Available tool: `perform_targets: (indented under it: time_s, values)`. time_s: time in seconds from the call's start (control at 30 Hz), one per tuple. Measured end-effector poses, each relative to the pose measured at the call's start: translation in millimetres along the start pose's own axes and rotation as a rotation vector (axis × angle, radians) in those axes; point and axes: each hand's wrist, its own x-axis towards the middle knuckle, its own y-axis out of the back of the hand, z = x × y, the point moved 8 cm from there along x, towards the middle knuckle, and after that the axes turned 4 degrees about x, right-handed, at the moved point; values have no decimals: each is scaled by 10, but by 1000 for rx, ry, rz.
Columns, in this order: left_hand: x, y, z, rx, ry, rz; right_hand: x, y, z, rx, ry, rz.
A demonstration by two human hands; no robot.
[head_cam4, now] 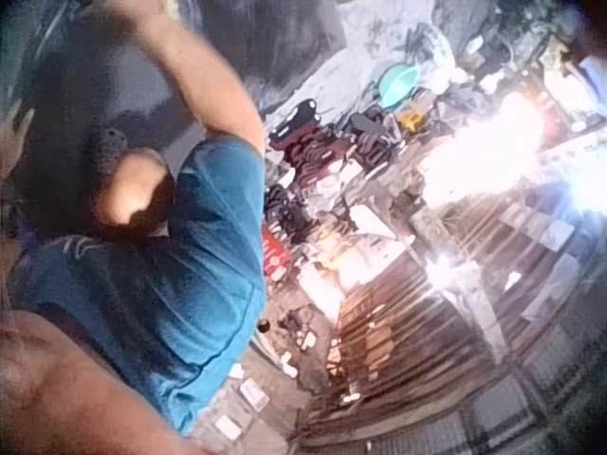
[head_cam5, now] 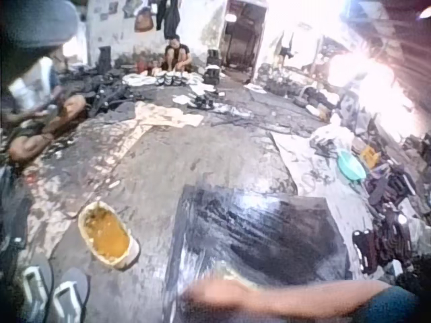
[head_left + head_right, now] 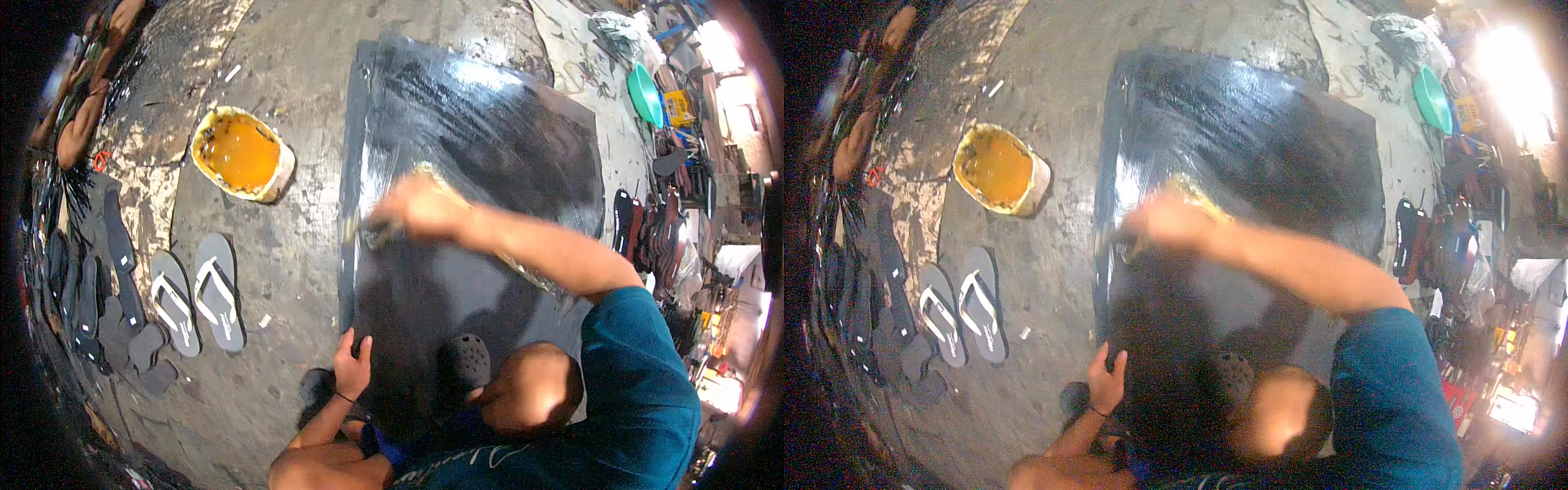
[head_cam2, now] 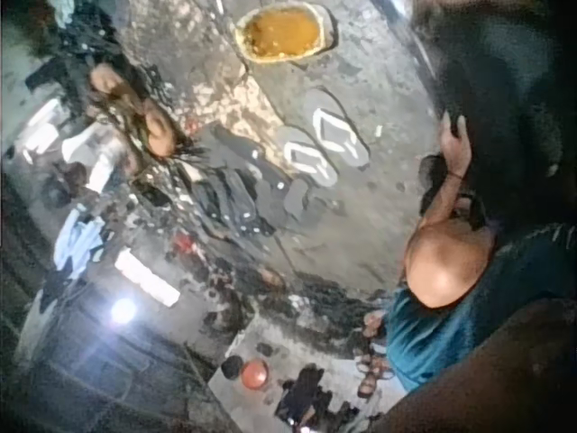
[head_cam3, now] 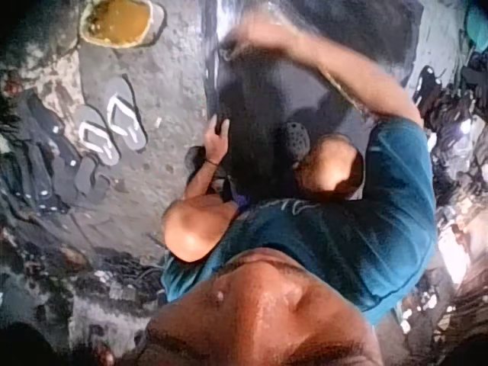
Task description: The person applies a yellow adhesive to a large black rubber sheet using a brush, repeatedly dipping the brush into a container and spreading the adhesive across the surface. The person occasionally lifts and repositions the sheet to access different areas.
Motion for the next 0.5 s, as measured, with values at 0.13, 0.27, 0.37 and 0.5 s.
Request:
perform_targets:
  time_s: [0.13,0.27,0.37,0.5]
  values:
    - [90,-11,231,-98,28,-54,-67,448,798,-332,-216,-130]
    - [91,46,316,-20,55,-71,-1231,39,602,-415,-161,-393]
    - [67,11,107,-71,109,-53,-2345,-182,279,-411,-112,-346]
    - [77,101,78,74,104,-55,-3686,-423,18,-248,-339,-234]
